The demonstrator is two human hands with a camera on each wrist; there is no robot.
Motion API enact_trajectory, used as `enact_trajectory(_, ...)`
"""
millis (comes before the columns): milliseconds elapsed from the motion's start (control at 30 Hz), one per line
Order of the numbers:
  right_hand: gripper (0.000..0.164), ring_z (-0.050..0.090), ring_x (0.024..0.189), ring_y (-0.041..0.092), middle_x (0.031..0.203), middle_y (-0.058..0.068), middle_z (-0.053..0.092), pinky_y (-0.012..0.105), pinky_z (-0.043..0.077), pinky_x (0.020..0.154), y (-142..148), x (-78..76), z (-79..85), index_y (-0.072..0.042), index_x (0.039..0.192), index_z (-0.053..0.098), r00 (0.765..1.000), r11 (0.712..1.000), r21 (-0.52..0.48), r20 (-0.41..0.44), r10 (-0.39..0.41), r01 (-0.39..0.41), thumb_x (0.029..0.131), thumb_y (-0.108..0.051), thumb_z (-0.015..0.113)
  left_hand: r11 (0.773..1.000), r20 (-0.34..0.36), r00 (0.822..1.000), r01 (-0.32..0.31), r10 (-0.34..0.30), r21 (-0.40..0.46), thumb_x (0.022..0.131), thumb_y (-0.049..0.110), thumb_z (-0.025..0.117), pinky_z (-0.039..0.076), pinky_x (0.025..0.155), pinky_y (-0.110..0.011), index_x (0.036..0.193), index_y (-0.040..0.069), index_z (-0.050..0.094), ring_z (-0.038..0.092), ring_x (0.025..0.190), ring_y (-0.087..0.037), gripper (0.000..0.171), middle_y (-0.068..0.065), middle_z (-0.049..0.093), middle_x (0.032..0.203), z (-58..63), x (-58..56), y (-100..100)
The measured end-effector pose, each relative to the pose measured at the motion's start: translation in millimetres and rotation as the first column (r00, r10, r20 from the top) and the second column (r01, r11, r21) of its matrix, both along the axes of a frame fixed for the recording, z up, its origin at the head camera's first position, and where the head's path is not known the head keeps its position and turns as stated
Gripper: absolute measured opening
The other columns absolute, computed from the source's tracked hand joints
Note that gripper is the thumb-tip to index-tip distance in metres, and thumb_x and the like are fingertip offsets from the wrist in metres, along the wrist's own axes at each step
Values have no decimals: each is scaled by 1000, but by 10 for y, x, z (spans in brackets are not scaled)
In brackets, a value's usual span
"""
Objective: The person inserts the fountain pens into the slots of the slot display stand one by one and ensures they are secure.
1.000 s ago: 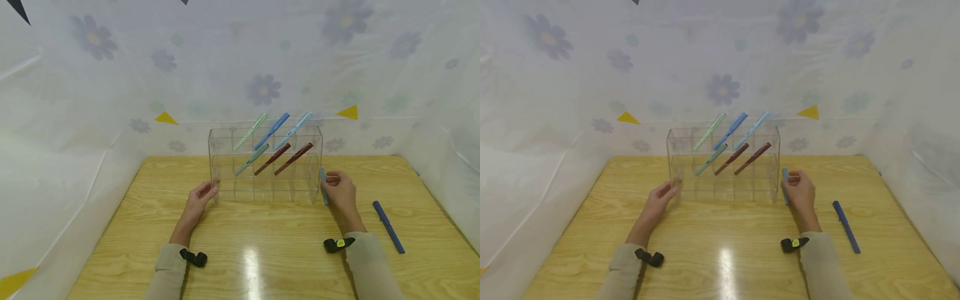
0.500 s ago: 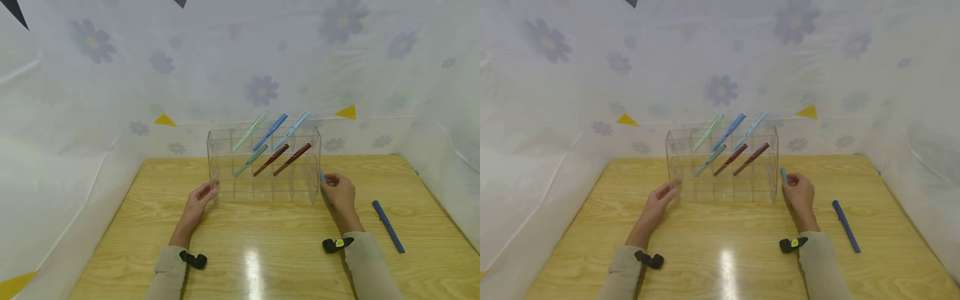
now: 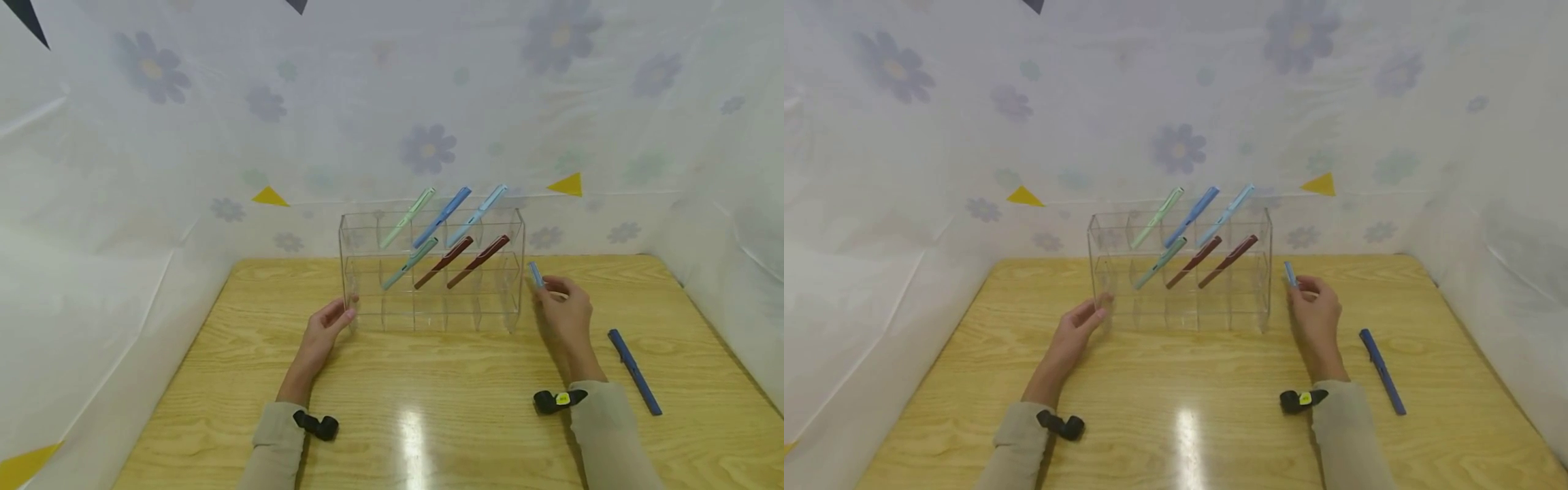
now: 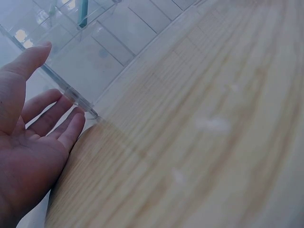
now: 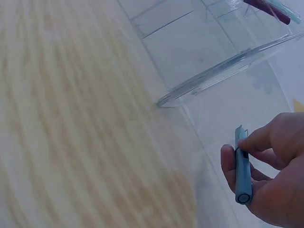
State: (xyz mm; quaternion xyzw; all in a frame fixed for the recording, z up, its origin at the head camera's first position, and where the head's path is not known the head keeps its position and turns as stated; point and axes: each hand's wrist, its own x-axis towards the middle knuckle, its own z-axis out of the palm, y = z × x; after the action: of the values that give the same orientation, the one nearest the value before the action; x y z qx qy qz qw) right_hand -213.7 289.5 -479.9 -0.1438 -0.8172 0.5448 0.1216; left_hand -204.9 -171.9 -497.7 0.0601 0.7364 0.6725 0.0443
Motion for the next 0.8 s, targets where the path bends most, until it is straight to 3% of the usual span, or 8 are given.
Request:
enact_trajectory(167,34,71,87,4,112,5,63,20,58,73,-13,7,123,5,134,61,993,984,-179,-107,-44,24,104,-11,61,1000,3,1000,1,-1,1,102,30,67,43,110,-29,146,11,58,52,136,-18,49,-5,60,144,2,5,4)
enact_trajectory(400,33,71,85,10,106,6,64,18,58,69,-28,25,307,7,129,62,974,914,-406,-204,-100,9,100,-7,66,1000,-6,1000,10,-10,17,102,30,67,44,109,-29,145,10,59,52,136,-18,48,-7,60,145,-14,-5,-3)
enact_trajectory(533,37,71,87,11,108,9,62,21,59,76,-42,63,429,5,135,59,973,871,-489,-220,-75,-44,100,-4,65,1000,-11,1000,13,-12,16,102,28,67,44,108,-27,145,8,58,52,137,-20,48,-10,59,146,-18,-3,-2)
enact_trajectory(700,48,71,93,15,113,13,56,28,58,85,-72,137,614,3,146,52,962,799,-575,-273,12,-174,100,-2,65,1000,-9,1000,9,-8,12,103,27,66,44,108,-26,146,6,57,51,137,-21,49,-12,58,147,-5,5,7)
enact_trajectory(800,50,69,97,15,114,11,53,27,57,87,-97,180,715,0,148,51,954,788,-575,-295,50,-219,101,-5,65,1000,-3,1000,6,-6,11,103,28,67,44,108,-27,146,6,57,51,138,-21,50,-12,58,147,9,11,15)
